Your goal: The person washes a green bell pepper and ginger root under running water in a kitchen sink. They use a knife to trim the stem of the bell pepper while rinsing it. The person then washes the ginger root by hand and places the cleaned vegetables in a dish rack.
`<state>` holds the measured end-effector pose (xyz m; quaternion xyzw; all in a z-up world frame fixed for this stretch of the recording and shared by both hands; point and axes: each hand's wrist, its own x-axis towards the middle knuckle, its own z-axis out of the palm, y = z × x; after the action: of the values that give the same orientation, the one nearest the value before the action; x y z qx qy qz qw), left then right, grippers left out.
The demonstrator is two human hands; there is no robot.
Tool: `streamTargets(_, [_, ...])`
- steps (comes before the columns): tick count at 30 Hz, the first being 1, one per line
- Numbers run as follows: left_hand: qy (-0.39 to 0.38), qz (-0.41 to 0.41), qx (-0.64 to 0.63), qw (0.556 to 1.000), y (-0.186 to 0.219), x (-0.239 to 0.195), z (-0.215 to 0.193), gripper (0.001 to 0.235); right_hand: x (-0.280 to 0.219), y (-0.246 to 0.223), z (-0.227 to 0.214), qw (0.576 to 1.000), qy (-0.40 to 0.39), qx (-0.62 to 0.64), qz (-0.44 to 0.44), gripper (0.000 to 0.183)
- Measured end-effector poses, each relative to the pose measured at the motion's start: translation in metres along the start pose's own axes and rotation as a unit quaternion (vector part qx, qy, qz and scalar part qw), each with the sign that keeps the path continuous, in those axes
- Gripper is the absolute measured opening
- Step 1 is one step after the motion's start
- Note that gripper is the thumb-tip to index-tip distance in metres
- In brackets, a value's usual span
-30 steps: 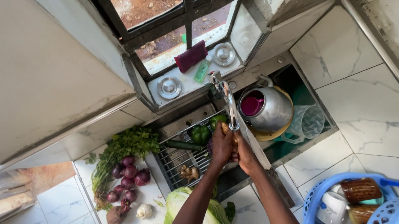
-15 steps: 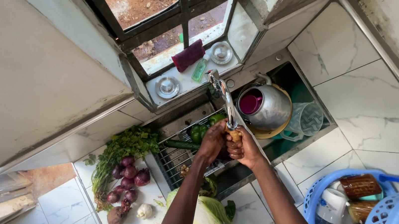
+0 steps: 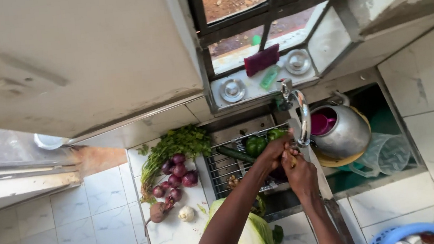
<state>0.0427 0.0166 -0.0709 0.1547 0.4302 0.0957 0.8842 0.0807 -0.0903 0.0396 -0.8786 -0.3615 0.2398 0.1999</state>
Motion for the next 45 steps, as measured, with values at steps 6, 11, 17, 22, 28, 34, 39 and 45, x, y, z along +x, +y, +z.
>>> streamTargets(6, [-0.012, 0.037, 0.079, 0.996, 0.028, -0.015, 0.017, 0.059, 0.013, 0.041, 0.025, 0.957, -0.042, 0.261, 0.116, 0.050])
streamTargets(11, [-0.007, 0.152, -0.027, 0.988, 0.006, -0.038, 0.023, 0.045, 0.018, 0.007, -0.002, 0.778, -0.175, 0.577, 0.175, 0.053])
streamTargets(17, [-0.007, 0.193, -0.026, 0.981, 0.000, -0.057, 0.017, 0.030, 0.004, -0.007, 0.000, 0.807, -0.121, 0.555, 0.164, 0.044])
streamTargets(22, [0.124, 0.195, 0.052, 0.972, 0.023, -0.081, 0.034, 0.038, 0.000, -0.007, 0.010, 0.917, -0.073, 0.384, 0.072, 0.054])
streamTargets(28, [0.158, 0.203, 0.147, 0.955, 0.008, -0.045, -0.019, 0.064, -0.018, -0.019, -0.009, 0.966, -0.155, 0.207, 0.000, 0.046])
streamTargets(34, [0.016, 0.199, 0.070, 0.977, -0.010, -0.047, -0.056, 0.037, -0.009, 0.008, 0.014, 0.914, -0.126, 0.384, 0.045, 0.046])
streamTargets(39, [0.044, 0.193, 0.026, 0.980, 0.000, -0.097, -0.040, 0.042, 0.029, 0.007, 0.044, 0.801, -0.122, 0.580, 0.086, 0.036])
streamTargets(45, [-0.027, 0.201, -0.052, 0.978, -0.026, -0.082, -0.041, 0.048, 0.064, -0.027, 0.046, 0.791, -0.105, 0.581, 0.162, 0.064])
